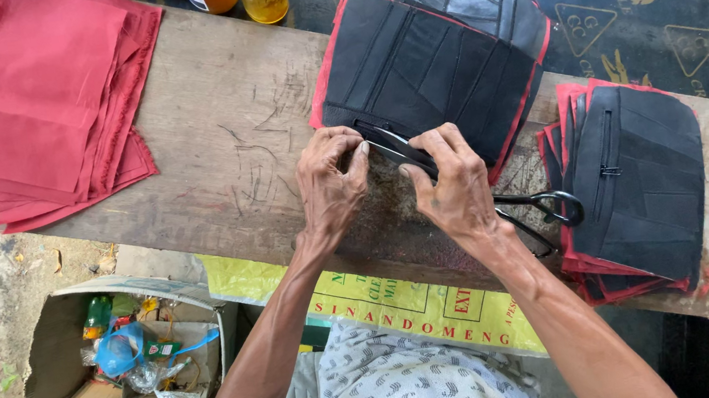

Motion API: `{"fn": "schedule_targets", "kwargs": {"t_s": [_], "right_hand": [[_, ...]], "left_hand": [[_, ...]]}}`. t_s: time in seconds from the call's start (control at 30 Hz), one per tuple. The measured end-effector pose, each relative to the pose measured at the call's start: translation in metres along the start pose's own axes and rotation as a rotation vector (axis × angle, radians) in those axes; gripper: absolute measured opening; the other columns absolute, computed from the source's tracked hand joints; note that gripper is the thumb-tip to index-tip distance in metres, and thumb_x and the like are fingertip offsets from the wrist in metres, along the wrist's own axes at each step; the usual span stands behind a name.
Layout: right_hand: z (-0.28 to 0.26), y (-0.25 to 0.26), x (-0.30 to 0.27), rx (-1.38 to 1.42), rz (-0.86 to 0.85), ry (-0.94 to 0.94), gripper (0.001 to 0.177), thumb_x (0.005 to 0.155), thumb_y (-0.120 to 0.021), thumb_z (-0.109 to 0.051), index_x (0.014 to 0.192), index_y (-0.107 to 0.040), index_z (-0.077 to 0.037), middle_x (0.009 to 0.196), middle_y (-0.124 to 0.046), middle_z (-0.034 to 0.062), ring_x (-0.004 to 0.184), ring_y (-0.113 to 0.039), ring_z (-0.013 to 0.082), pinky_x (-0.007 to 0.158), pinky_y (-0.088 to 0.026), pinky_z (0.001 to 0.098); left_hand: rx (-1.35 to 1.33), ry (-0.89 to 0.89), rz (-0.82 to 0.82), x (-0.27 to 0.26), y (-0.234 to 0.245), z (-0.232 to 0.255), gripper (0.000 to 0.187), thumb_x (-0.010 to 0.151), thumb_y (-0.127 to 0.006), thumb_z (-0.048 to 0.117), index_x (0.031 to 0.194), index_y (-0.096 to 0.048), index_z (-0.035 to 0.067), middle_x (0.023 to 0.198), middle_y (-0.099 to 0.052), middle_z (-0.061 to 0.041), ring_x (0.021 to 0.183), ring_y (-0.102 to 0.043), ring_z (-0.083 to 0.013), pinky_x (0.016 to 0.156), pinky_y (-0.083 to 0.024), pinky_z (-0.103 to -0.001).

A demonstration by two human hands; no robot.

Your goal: The person uses scissors to trim excess red fabric from the edges of black fabric pieces with zippers. The person repeatedly picks up a piece, cuts along the perimeter, and places it on a growing stack on the table.

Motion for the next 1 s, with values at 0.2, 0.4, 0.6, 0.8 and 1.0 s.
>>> {"fn": "schedule_targets", "kwargs": {"t_s": [0.2, 0.4, 0.6, 0.8, 1.0], "right_hand": [[0.0016, -0.0064, 0.0001, -0.001, 0.011, -0.006, 0.032, 0.081, -0.081, 0.0, 0.108, -0.064, 0.003, 0.101, -0.061, 0.0154, 0.086, -0.068, 0.0302, 0.072, -0.056, 0.0391], [0.0024, -0.007, 0.0001, -0.016, 0.016, 0.01, 0.03, 0.083, -0.079, 0.0, 0.108, -0.064, 0.003, 0.102, -0.06, 0.0149, 0.086, -0.069, 0.0303, 0.073, -0.057, 0.0388], [0.0029, -0.0076, -0.0006, -0.03, 0.013, 0.015, 0.027, 0.085, -0.078, -0.002, 0.108, -0.065, 0.002, 0.102, -0.061, 0.0139, 0.085, -0.071, 0.0308, 0.071, -0.059, 0.0388], [0.0029, -0.0087, -0.0019, -0.061, 0.007, 0.056, 0.024, 0.087, -0.076, -0.002, 0.108, -0.066, 0.003, 0.103, -0.061, 0.0145, 0.081, -0.071, 0.0323, 0.066, -0.059, 0.0389], [0.006, -0.0118, -0.0014, -0.052, -0.01, 0.076, 0.02, 0.089, -0.074, -0.002, 0.107, -0.067, 0.004, 0.102, -0.062, 0.0146, 0.079, -0.071, 0.0289, 0.065, -0.06, 0.0369]], "left_hand": [[-0.025, 0.049, -0.013, -0.0003, 0.0021, -0.0022, 0.006, 0.087, -0.073, 0.006, 0.089, -0.073, 0.001, 0.097, -0.073, -0.009, 0.09, -0.07, -0.0225, 0.082, -0.054, -0.035], [0.049, 0.001, -0.01, -0.0003, -0.001, -0.0033, 0.006, 0.086, -0.073, 0.008, 0.084, -0.072, 0.003, 0.096, -0.075, -0.005, 0.09, -0.068, -0.021, 0.086, -0.048, -0.036], [0.056, 0.019, -0.009, -0.0007, -0.003, -0.0044, 0.008, 0.087, -0.074, 0.009, 0.082, -0.07, 0.004, 0.094, -0.075, -0.002, 0.085, -0.066, -0.0185, 0.084, -0.044, -0.035], [0.034, 0.039, -0.001, 0.0014, -0.0033, -0.0049, 0.01, 0.086, -0.074, 0.008, 0.079, -0.068, 0.004, 0.091, -0.074, -0.002, 0.077, -0.062, -0.0173, 0.08, -0.044, -0.034], [0.012, 0.06, -0.008, 0.0014, -0.0015, -0.0046, 0.009, 0.086, -0.073, 0.006, 0.08, -0.068, 0.003, 0.088, -0.074, -0.004, 0.076, -0.062, -0.0172, 0.073, -0.048, -0.034]]}}
Point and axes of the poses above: each hand's wrist, its own x-axis towards the middle knuckle, its own y-axis out of the back of the hand, z = x × y, the point moved 3 cm from there along x, towards the middle knuckle
